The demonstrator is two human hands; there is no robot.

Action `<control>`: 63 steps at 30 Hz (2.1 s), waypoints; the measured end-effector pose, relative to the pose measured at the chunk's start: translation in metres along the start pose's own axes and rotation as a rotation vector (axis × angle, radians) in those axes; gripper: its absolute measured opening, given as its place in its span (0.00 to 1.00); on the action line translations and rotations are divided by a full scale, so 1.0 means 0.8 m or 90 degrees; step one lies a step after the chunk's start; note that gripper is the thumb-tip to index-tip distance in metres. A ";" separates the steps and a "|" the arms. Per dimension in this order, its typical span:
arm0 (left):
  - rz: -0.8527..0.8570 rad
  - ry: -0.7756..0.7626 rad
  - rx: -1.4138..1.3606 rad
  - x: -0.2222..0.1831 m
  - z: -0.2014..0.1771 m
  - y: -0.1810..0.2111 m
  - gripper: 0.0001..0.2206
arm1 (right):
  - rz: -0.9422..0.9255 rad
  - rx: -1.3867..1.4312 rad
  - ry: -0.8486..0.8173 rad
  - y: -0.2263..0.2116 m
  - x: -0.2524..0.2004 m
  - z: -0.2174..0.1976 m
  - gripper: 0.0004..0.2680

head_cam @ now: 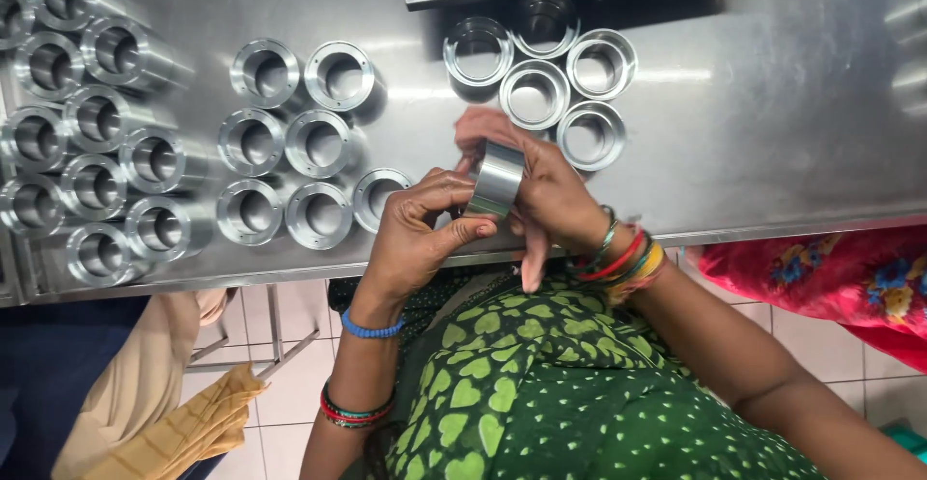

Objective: Wiping metal rings with a cloth and inspecting them using a dial gauge measurement setup.

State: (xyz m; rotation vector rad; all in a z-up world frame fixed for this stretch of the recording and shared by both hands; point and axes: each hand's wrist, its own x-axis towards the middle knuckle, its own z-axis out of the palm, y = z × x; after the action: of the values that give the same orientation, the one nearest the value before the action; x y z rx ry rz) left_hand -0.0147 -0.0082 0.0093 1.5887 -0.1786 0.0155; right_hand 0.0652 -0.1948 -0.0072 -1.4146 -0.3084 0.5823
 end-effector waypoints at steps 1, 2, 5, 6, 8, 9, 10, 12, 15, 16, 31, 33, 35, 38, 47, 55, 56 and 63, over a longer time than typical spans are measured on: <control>-0.001 0.000 0.004 0.002 -0.002 0.003 0.11 | -0.002 0.003 -0.001 -0.003 0.001 0.001 0.23; -0.068 -0.018 -0.055 0.004 -0.001 0.004 0.11 | -0.056 -0.016 -0.052 -0.006 -0.001 -0.001 0.20; -0.221 -0.053 -0.136 0.008 0.005 0.001 0.11 | -0.172 -0.311 -0.045 -0.031 -0.015 0.006 0.22; -0.299 -0.062 -0.152 0.009 0.007 -0.001 0.11 | -0.238 -0.588 0.007 -0.043 -0.019 0.011 0.27; -0.246 -0.063 -0.089 0.011 0.007 0.000 0.11 | -0.313 -0.597 0.036 -0.036 -0.021 0.009 0.27; -0.192 -0.061 -0.024 0.012 0.006 0.001 0.12 | -0.391 -0.603 0.064 -0.033 -0.021 0.009 0.26; -0.191 -0.060 -0.025 0.015 0.005 0.007 0.12 | -0.392 -0.604 0.063 -0.012 -0.023 0.000 0.26; 0.040 -0.075 0.051 0.019 0.003 0.018 0.10 | 0.153 0.239 -0.042 0.033 -0.025 -0.019 0.18; -0.024 -0.074 0.105 0.017 -0.004 0.019 0.13 | 0.027 0.549 -0.191 -0.001 -0.027 -0.006 0.12; -0.023 -0.067 0.105 0.016 -0.007 0.018 0.13 | 0.031 0.547 -0.196 -0.002 -0.028 -0.008 0.12; -0.220 0.180 0.055 0.061 -0.010 -0.041 0.32 | -0.066 -0.101 0.011 -0.047 -0.028 0.009 0.25; -0.013 0.239 0.296 0.076 -0.027 -0.075 0.21 | -0.087 -0.129 0.069 -0.042 -0.027 0.001 0.19; -0.035 0.169 0.405 0.085 -0.040 -0.053 0.19 | -0.088 -0.100 0.091 -0.044 -0.030 -0.020 0.19; -0.033 0.044 0.659 0.092 -0.048 -0.031 0.12 | -0.083 -0.080 0.137 -0.049 -0.036 -0.047 0.20; 0.155 0.056 0.778 0.132 0.001 -0.074 0.13 | -0.061 -0.128 0.177 -0.051 -0.033 -0.065 0.17; -0.001 0.091 0.489 0.109 -0.015 -0.041 0.10 | -0.160 -0.417 0.193 -0.055 -0.003 -0.031 0.15; -0.164 0.099 0.292 0.097 -0.014 -0.026 0.11 | -0.265 -0.572 0.183 -0.054 0.003 -0.019 0.19; -0.067 -0.037 -0.058 0.031 -0.013 0.015 0.12 | -0.310 -0.358 0.084 -0.009 0.017 -0.006 0.23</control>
State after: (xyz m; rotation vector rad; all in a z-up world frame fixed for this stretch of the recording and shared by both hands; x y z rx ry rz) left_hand 0.0095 -0.0004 0.0246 1.5070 -0.1383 -0.1193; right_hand 0.0806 -0.1917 -0.0025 -1.8213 -0.7256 -0.0102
